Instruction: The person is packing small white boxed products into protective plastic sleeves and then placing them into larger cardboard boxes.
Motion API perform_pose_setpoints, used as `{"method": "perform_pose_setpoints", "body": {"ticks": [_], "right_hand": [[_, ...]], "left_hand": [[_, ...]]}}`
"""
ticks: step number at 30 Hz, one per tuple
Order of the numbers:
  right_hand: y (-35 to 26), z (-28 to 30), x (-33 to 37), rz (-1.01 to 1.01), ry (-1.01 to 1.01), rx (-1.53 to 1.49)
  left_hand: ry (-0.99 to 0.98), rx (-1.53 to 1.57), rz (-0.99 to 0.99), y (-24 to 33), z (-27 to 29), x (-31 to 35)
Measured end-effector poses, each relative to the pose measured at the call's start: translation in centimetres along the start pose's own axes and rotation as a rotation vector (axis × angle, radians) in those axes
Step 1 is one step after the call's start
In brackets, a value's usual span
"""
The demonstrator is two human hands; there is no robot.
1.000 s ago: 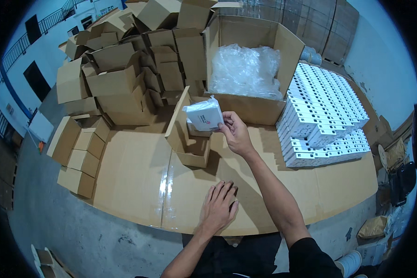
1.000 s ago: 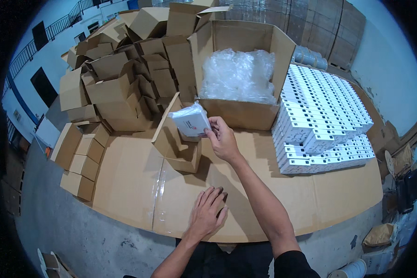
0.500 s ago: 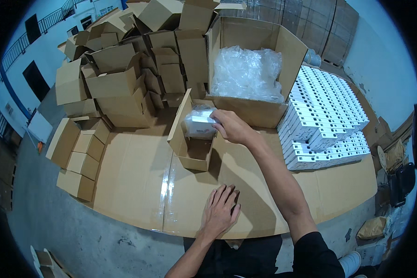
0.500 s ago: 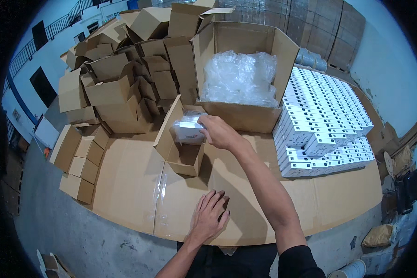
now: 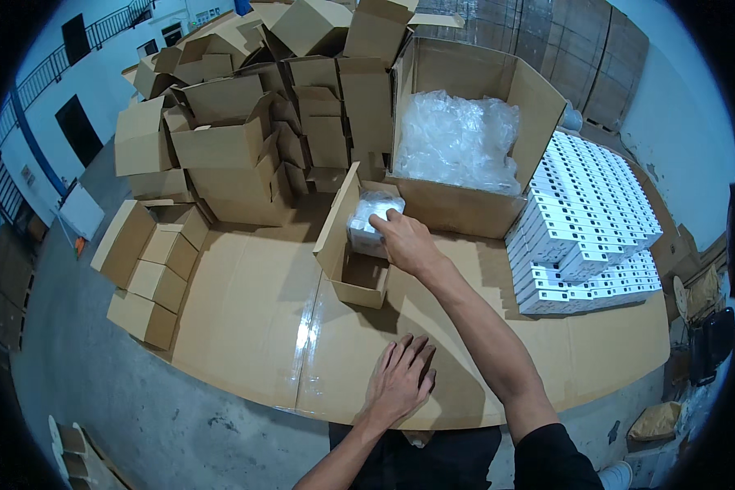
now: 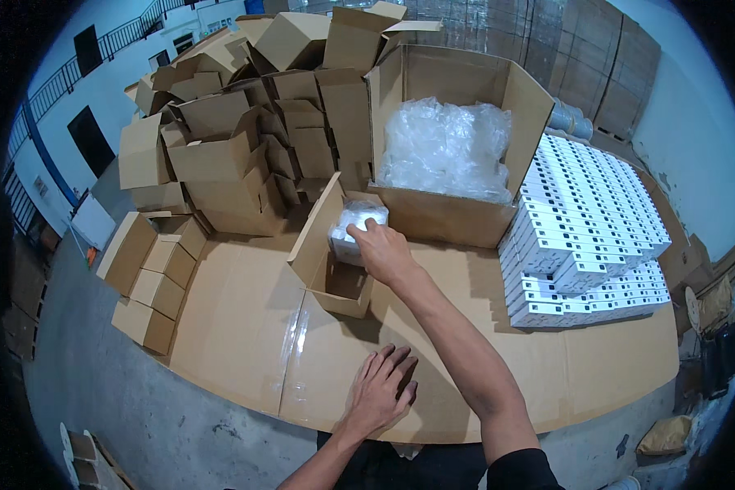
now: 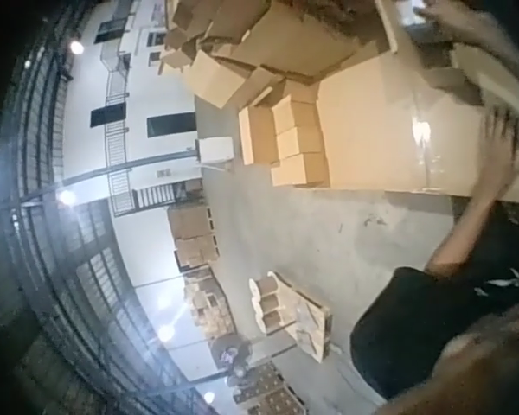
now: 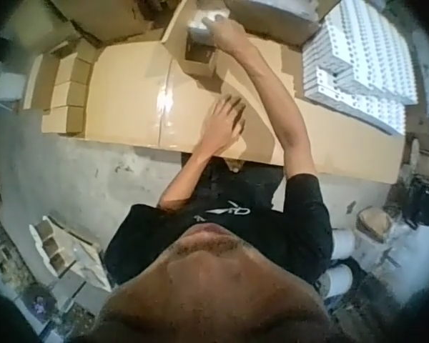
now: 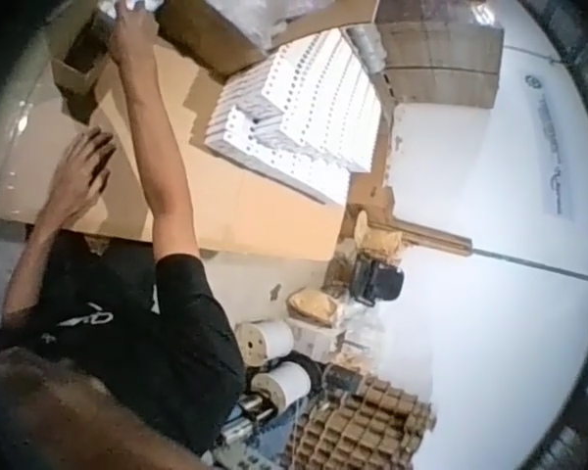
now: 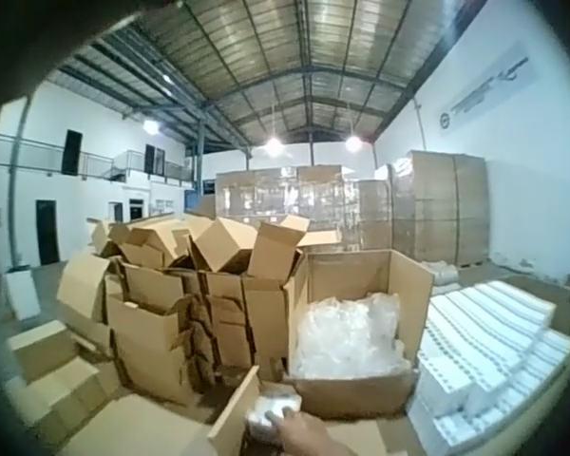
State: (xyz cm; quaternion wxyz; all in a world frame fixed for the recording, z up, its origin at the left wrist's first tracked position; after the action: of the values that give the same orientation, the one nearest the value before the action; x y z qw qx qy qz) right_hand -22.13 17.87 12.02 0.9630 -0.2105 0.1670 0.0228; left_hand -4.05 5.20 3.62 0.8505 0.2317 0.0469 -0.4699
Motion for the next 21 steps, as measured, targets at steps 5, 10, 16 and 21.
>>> {"method": "perform_pose_setpoints", "body": {"ticks": [5, 10, 16, 21], "right_hand": [[-0.4, -0.7, -0.8, 0.042, 0.006, 0.060], [-0.7, -1.7, -0.9, 0.069, 0.042, 0.085], [0.0, -1.8, -0.3, 0.007, 0.050, 0.096], [0.7, 0.6, 2.9, -0.127, 0.037, -0.067]], "left_hand": [[0.000, 0.016, -0.014, 0.1, -0.1, -0.2], [-0.003, 0.007, 0.008, 0.1, 0.0, 0.0], [0.016, 0.010, 0.003, 0.2, 0.0, 0.1], [0.009, 0.022, -0.040, 0.5, -0.6, -0.4]]}}
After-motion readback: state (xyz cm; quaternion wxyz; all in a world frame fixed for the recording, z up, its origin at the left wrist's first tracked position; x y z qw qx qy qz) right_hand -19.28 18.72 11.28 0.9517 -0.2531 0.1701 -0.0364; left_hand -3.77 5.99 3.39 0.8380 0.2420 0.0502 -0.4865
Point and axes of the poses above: each hand's wrist, its own x-axis away from the middle knuckle, its own z-axis out of the back of the hand, y = z × x, the point moved 9 cm from there along -x, towards the middle knuckle, and after that the axes turned 14 degrees about -x, right-handed, at the moved point
